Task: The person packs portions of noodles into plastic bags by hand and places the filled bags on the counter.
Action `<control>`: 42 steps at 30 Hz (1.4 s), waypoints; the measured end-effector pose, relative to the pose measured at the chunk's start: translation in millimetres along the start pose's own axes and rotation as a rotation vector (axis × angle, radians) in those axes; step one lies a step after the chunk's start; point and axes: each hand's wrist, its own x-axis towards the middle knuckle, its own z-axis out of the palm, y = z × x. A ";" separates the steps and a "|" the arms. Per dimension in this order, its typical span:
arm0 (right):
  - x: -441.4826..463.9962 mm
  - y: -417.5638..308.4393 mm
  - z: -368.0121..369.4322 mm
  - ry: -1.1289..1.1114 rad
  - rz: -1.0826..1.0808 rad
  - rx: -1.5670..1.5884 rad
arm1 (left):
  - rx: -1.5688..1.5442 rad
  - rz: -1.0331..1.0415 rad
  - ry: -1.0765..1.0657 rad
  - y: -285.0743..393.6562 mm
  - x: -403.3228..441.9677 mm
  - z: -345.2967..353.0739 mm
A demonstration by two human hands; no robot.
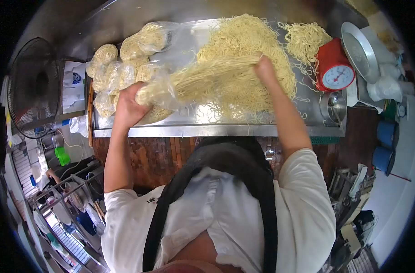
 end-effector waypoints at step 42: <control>-53.8 -140.8 109.7 -0.633 -0.477 0.095 | 0.381 0.287 0.145 -96.7 23.6 194.5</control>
